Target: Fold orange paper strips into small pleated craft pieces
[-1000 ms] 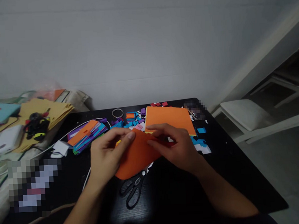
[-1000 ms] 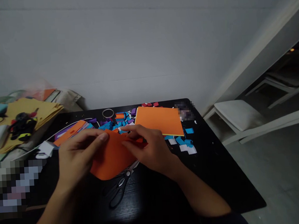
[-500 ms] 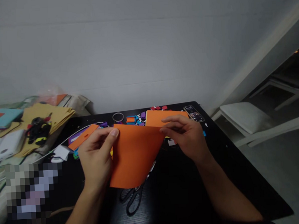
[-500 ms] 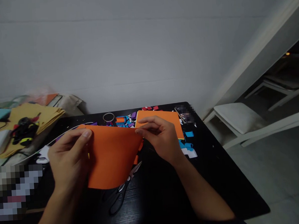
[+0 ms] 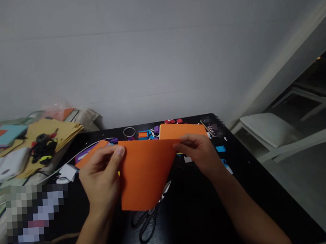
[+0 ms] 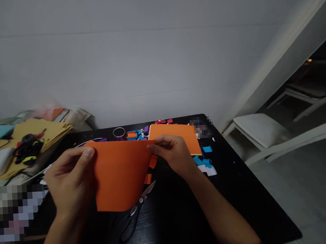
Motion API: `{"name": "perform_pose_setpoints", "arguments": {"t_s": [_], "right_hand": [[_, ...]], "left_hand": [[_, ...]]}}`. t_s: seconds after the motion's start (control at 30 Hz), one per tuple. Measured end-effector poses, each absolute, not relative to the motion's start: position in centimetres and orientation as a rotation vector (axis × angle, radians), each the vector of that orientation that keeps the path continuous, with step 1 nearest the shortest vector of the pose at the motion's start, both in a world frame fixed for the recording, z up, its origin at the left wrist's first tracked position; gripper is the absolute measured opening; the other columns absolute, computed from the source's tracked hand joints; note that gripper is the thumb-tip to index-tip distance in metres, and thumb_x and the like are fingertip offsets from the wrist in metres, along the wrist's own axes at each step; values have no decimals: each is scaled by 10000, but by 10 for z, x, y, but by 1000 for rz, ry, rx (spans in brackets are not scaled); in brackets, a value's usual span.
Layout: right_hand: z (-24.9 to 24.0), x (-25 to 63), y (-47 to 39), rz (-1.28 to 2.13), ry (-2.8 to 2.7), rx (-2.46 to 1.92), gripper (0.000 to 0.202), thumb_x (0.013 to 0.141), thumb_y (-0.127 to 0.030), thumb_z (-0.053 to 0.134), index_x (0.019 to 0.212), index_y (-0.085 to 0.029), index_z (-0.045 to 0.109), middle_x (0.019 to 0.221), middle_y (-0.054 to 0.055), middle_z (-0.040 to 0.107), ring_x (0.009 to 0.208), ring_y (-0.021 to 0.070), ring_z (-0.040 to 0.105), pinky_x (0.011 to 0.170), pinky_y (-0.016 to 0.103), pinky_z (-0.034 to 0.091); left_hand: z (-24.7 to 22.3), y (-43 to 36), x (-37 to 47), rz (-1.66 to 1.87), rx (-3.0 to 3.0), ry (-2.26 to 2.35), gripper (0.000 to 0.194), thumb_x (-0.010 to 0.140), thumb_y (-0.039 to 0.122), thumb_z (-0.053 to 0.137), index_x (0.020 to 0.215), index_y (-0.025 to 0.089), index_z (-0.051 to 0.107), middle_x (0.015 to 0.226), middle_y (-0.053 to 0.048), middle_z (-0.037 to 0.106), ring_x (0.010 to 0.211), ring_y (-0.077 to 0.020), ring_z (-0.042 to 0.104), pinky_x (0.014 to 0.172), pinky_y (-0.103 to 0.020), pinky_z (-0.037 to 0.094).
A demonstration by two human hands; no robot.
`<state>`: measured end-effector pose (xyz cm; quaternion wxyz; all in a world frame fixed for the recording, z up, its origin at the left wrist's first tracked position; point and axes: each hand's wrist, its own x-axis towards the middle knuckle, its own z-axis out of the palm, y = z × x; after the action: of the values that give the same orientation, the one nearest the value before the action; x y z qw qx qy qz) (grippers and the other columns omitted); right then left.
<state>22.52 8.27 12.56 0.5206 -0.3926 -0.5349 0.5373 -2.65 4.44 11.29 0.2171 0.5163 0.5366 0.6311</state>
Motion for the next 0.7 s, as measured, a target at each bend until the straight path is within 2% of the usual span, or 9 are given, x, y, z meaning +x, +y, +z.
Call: {"name": "perform_pose_setpoints", "arguments": {"t_s": [0.1,0.23,0.4,0.47,0.57,0.63,0.7], "right_hand": [[124,226,83,1189,-1278,-965,120,744,-288,886,773,-225,788,755,5,799,690,151,759,667,274,650],[121,231,86,1124,-1338,-1010,132,764,-308,874,794,-214,787,774,19,804,697,164,758,671,296,646],[124,232,82,1124,-1628,-1042,122,854,-321,820,872,-202,809,847,31,809,772,168,751,707,297,608],[130,228,75,1112,-1748,-1056,108,860,-292,825,924,-208,801,840,19,807,767,163,742,689,286,579],[138,218,63,1141,-1880,-1044,211,848,-267,847,1021,-231,731,799,-19,806,738,160,740,633,266,528],[143,212,56,1178,-1951,-1016,238,881,-275,818,1063,-248,667,791,-37,807,747,159,750,616,256,506],[145,208,52,1178,-1983,-1003,225,914,-294,785,1065,-255,622,790,-44,806,743,155,755,614,255,499]], "left_hand": [[115,47,-26,1827,1248,1455,135,844,357,835,893,245,777,833,19,741,754,-144,653,705,-258,538],[128,50,-29,1571,1355,1382,152,872,388,793,877,240,759,813,9,726,731,-142,658,648,-237,530],[148,44,-29,1272,1777,1451,271,885,447,755,1073,253,766,1068,-58,781,1007,-243,727,864,-341,577],[152,39,-24,1145,1925,1431,241,900,441,743,1059,262,771,1028,-46,783,968,-234,730,847,-342,573],[151,33,-15,992,1998,1297,180,934,405,719,1043,267,758,923,-17,767,850,-192,713,759,-306,556],[149,31,-10,898,1989,1214,142,962,384,691,962,252,742,847,-1,742,775,-165,681,695,-281,526],[146,30,-8,827,1990,1166,194,990,375,656,872,233,718,784,8,716,712,-146,642,650,-270,491]]}}
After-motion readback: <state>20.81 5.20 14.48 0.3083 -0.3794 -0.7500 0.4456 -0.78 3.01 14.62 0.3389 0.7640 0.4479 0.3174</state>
